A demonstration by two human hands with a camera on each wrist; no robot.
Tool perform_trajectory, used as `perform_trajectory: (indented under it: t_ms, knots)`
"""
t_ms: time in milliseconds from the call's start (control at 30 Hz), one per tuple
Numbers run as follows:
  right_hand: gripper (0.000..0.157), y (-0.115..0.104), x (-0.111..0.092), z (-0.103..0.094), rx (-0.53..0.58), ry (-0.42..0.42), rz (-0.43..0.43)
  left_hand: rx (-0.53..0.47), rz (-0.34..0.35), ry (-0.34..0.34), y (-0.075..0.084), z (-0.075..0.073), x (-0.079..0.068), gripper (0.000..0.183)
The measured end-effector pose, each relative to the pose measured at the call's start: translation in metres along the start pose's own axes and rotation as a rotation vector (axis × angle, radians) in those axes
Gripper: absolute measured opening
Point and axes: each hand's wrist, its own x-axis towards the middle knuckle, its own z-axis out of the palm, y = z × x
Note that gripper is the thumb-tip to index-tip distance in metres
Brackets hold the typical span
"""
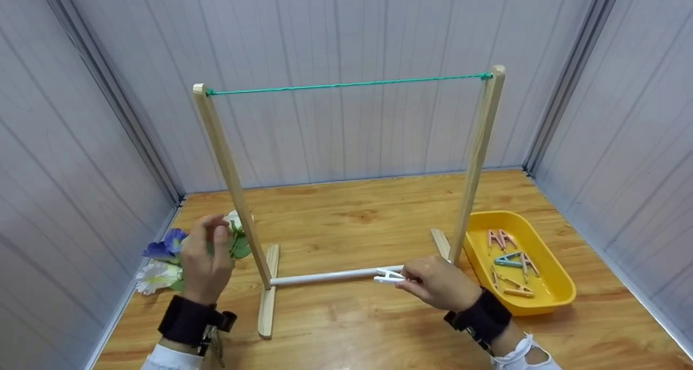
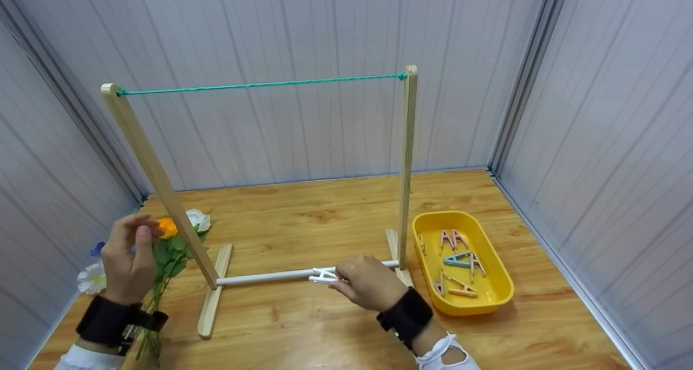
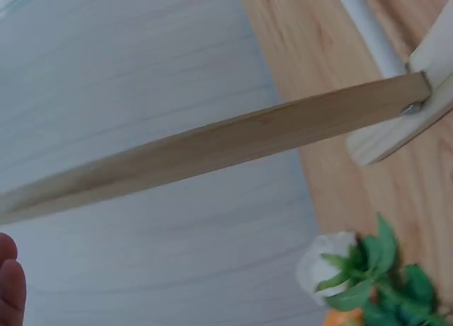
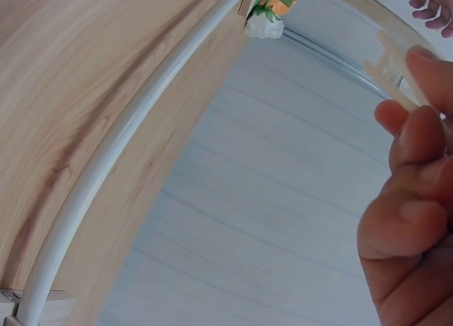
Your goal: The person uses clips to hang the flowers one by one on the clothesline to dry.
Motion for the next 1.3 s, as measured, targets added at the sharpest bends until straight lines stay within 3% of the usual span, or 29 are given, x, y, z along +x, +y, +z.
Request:
perform_trajectory:
  t_ms: [100, 200, 267, 400, 467, 533, 600, 700, 767, 900, 1067, 1200, 1300]
  knots:
    - [0.019, 0.001, 0.0, 0.0, -0.001, -0.009, -0.001, 0.01, -0.184, -0.034, -0.008, -0.004, -0.002, 0.029]
    - [0.018, 0.001, 0.0, -0.001, 0.001, -0.014, -0.002, 0.119, -0.312, -0.147, -0.02, -0.007, -0.002, 0.034]
    - [0.018, 0.001, 0.0, -0.001, 0.004, -0.011, -0.003, 0.202, -0.394, -0.295, -0.027, -0.01, 0.0, 0.037]
    - [0.019, 0.0, -0.001, -0.001, 0.008, -0.005, -0.004, 0.332, -0.523, -0.692, -0.045, -0.015, 0.002, 0.043]
    - [0.019, 0.0, -0.001, -0.001, 0.013, -0.012, 0.004, 0.389, -0.554, -0.867, -0.053, -0.017, 0.0, 0.044]
    - [0.019, -0.001, -0.001, -0.002, 0.022, -0.025, 0.019, 0.436, -0.576, -0.98, -0.06, -0.018, -0.001, 0.037]
    - [0.019, -0.002, -0.001, -0.003, 0.031, -0.038, 0.033, 0.474, -0.582, -1.051, -0.063, -0.019, -0.003, 0.025]
    - [0.018, -0.002, -0.001, -0.004, 0.043, -0.051, 0.047, 0.492, -0.591, -1.114, -0.069, -0.019, -0.007, 0.012]
    - [0.018, -0.002, -0.001, -0.004, 0.045, -0.054, 0.05, 0.491, -0.579, -1.138, -0.083, -0.017, -0.015, 0.01]
    - [0.017, -0.001, -0.001, -0.004, 0.046, -0.056, 0.049, 0.527, -0.61, -1.169, -0.131, -0.008, -0.039, 0.012]
    - [0.018, -0.001, -0.001, -0.003, 0.039, -0.059, 0.046, 0.546, -0.552, -1.18, -0.176, -0.003, -0.062, 0.009]
    - [0.019, -0.001, -0.001, -0.003, 0.04, -0.065, 0.055, 0.542, -0.489, -1.155, -0.179, -0.002, -0.068, 0.005]
    - [0.019, 0.0, -0.001, -0.003, 0.034, -0.059, 0.05, 0.521, -0.477, -1.155, -0.172, -0.001, -0.066, 0.005]
